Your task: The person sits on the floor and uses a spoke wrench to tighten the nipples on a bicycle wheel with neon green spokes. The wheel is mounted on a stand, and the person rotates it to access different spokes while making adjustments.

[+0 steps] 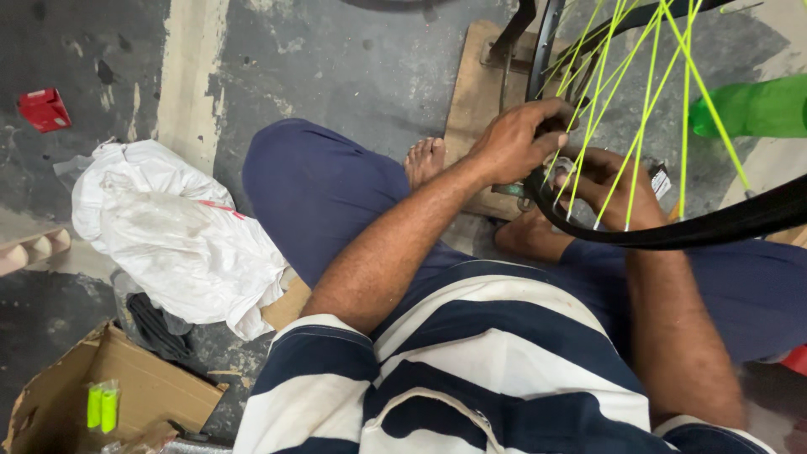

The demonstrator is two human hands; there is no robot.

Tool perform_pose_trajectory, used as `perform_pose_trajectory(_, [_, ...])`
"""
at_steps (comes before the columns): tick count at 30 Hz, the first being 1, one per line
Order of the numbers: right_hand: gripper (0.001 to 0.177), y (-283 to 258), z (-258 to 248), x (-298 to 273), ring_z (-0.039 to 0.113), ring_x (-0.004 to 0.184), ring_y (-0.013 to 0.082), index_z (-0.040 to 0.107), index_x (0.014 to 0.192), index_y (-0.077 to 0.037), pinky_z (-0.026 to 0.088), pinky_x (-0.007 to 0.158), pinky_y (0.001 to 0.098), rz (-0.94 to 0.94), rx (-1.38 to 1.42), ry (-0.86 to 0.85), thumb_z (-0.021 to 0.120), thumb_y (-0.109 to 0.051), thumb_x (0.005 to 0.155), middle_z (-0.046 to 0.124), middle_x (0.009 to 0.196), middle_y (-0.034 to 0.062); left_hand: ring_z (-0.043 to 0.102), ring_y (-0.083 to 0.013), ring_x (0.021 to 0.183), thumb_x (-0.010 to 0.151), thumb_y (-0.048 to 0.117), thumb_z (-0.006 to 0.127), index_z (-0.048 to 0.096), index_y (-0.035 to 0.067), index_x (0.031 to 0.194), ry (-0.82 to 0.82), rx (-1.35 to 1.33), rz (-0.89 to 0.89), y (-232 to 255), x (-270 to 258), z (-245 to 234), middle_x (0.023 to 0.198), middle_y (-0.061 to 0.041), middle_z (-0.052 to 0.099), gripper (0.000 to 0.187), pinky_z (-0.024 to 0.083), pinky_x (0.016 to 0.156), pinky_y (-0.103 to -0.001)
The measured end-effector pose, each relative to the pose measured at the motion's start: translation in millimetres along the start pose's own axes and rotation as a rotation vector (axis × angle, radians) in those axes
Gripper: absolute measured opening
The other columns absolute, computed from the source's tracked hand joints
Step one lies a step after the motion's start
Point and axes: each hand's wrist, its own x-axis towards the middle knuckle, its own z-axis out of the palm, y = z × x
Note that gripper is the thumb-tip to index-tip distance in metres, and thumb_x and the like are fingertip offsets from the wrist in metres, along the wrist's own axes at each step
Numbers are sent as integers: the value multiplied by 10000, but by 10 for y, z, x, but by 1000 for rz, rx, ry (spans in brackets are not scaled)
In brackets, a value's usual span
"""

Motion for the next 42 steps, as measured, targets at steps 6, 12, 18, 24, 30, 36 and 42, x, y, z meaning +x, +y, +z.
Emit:
perform_pose_trajectory(6, [487,13,-12,11,713,954,211,657,1238,63,578,828,354,45,-57,-2,818,-39,789,731,1047,154,700,-291,1157,922,279,724,645,102,1285,-23,20,-20,19,15,-13,1232,-125,729,412,538,989,-401])
perform_pose_trajectory(12, [387,-177,34,-122,710,973,233,696,1228,20,577,816,372,-159,-501,12,797,-112,879,718,1094,157,721,-261,1147,913,313,721,613,104,1359,-174,-55,-82,-26,-31,-55,1214,-121,747,505,558,1000,-383])
perform_pose_trajectory(18, [417,-174,81,-474,724,1021,239,634,1229,-13,572,859,358,-245,-405,37,738,-141,846,739,1123,158,709,-302,1173,870,355,795,627,62,1338,-458,-210,102,-158,-136,-133,1237,-141,742,578,542,1002,-424])
perform_pose_trajectory(24, [245,-64,312,-722,720,760,312,738,1005,14,539,676,405,-289,-631,265,827,-171,872,724,867,188,660,-433,1073,823,392,794,589,42,1235,-137,237,156,27,-219,102,1150,-220,708,578,523,861,-513])
perform_pose_trajectory(30, [224,323,444,-456,695,808,351,715,1020,-2,538,707,443,-706,-755,441,835,-144,894,704,898,187,691,-450,938,829,398,770,582,40,1129,-69,400,-134,433,-206,195,989,-231,737,503,524,803,-564])
perform_pose_trajectory(36, [228,-49,443,-850,683,711,328,721,993,-33,521,654,426,-675,-828,571,861,-96,825,684,838,153,728,-198,965,917,227,752,619,19,1270,-585,-468,-126,510,-244,-273,1114,-120,732,431,607,836,-369])
perform_pose_trajectory(42, [253,-414,394,-1085,733,823,267,717,1128,-37,558,717,340,-731,-782,546,850,-82,917,731,983,121,669,-152,1140,958,195,793,665,-13,1304,-651,-901,-25,542,-325,-171,1206,-70,721,423,546,1045,-335])
